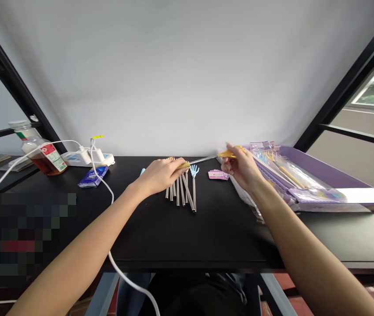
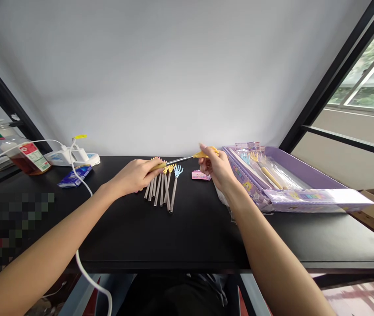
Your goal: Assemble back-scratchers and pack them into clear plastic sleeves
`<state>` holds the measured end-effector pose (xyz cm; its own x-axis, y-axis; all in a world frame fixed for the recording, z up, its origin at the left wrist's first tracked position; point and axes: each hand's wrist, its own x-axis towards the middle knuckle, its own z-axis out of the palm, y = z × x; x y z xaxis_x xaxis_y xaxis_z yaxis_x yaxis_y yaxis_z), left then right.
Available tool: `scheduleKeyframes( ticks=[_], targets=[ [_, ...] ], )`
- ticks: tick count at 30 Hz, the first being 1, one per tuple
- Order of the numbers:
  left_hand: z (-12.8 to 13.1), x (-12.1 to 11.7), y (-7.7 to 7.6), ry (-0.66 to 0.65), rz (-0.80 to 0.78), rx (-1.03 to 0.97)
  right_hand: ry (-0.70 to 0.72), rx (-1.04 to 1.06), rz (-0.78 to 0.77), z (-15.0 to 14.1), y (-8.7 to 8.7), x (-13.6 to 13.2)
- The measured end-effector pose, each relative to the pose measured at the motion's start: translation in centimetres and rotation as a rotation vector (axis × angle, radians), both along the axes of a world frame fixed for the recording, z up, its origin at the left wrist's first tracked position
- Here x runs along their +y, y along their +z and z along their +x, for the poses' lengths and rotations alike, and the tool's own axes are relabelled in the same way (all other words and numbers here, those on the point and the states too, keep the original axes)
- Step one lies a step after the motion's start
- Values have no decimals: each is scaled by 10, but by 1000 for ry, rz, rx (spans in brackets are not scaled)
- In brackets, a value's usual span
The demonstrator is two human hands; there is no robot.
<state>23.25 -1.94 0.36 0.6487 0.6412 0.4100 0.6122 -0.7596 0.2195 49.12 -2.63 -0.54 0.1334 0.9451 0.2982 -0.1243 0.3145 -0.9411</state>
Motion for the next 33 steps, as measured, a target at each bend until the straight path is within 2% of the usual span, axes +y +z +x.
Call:
scheduleKeyframes(
  ticks=[2, 5, 12, 16, 24, 33],
  targets=[
    [-7, 4, 1, 25, -48, 28, -44, -34, 8, 6, 0, 1],
    [-14, 8, -1, 19, -90, 34, -89, -217, 54, 9, -2, 1],
    [-18, 13, -1, -24, 11, 37, 29, -684, 101, 6, 0, -9],
    [-19, 15, -2, -88, 16, 9, 190, -834, 96, 12, 7, -14],
    [-19, 15, -1, -153, -147, -47, 298, -806, 46, 14, 9, -17],
    [-15, 10, 1, -173, -203, -41, 348, -822, 61, 19, 2, -12]
  ],
)
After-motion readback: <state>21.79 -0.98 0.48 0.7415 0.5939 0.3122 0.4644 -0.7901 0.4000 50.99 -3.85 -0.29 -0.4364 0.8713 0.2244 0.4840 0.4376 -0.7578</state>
